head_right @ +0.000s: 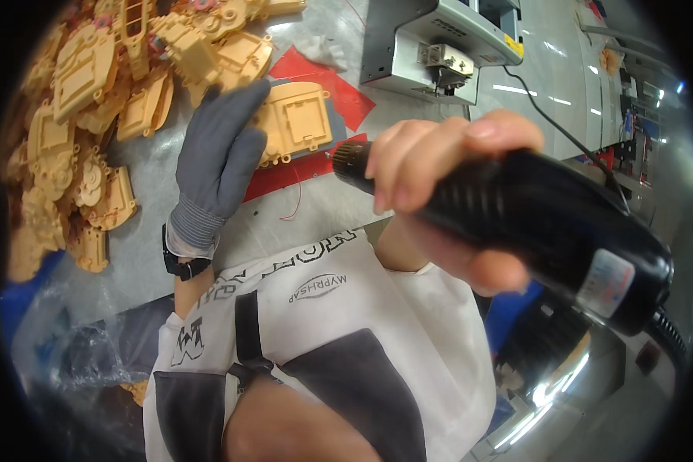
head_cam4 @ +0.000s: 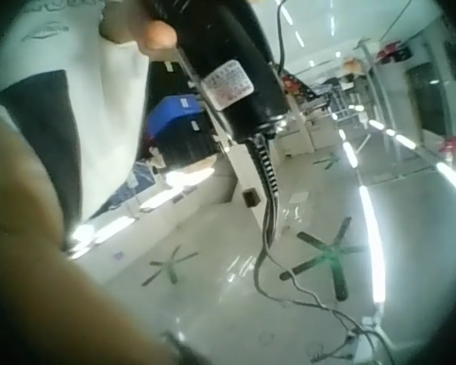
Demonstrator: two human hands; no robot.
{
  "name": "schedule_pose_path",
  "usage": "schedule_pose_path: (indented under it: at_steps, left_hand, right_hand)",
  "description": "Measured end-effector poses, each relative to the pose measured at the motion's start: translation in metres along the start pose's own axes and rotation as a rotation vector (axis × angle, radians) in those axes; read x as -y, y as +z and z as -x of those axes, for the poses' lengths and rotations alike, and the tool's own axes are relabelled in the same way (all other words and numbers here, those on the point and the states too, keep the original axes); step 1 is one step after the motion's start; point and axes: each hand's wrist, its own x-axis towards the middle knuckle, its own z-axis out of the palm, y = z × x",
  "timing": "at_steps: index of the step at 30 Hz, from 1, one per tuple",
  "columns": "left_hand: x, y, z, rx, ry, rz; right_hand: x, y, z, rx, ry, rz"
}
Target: The person fastens toy components into a yellow plastic housing with an electric screwdriver at a workstation.
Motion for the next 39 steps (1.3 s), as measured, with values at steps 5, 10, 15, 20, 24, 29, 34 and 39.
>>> schedule_pose_path:
  at_steps: [5,10,15,20,24,29,34,39]
  left_hand:
    - [0.002,-0.005,0.012,0.0,-0.18,0.353]
    - [0.0,-0.009,0.018,0.014,-0.217,0.385]
    - [-0.005,-0.012,0.02,0.064,-0.352,0.466]
    - [0.001,-0.006,0.023,0.002,-0.33,0.48]
    - [0.002,-0.008,0.018,-0.002,-0.255,0.445]
    - [0.005,-0.005,0.016,0.011,-0.191,0.375]
    - [-0.003,-0.009,0.012,0.028,-0.146,0.183]
    - [-0.009,-0.002,0.017,0.043,-0.162,0.172]
  right_hand:
    - [-0.01,0.007,0.001,-0.074,0.025,0.007]
    - [-0.027,0.01,0.002,-0.081,0.037,-0.013]
    - [-0.029,0.012,0.0,-0.119,0.085,-0.038]
    - [-0.029,0.02,-0.002,-0.191,0.173,0.065]
    - [-0.03,0.02,-0.002,-0.103,0.195,0.096]
    - [-0.037,0.015,0.011,-0.09,0.047,0.129]
    - [-0.007,-0.015,0.002,-0.305,0.099,0.145]
    - [0.032,-0.077,-0.025,-0.627,-0.181,0.418]
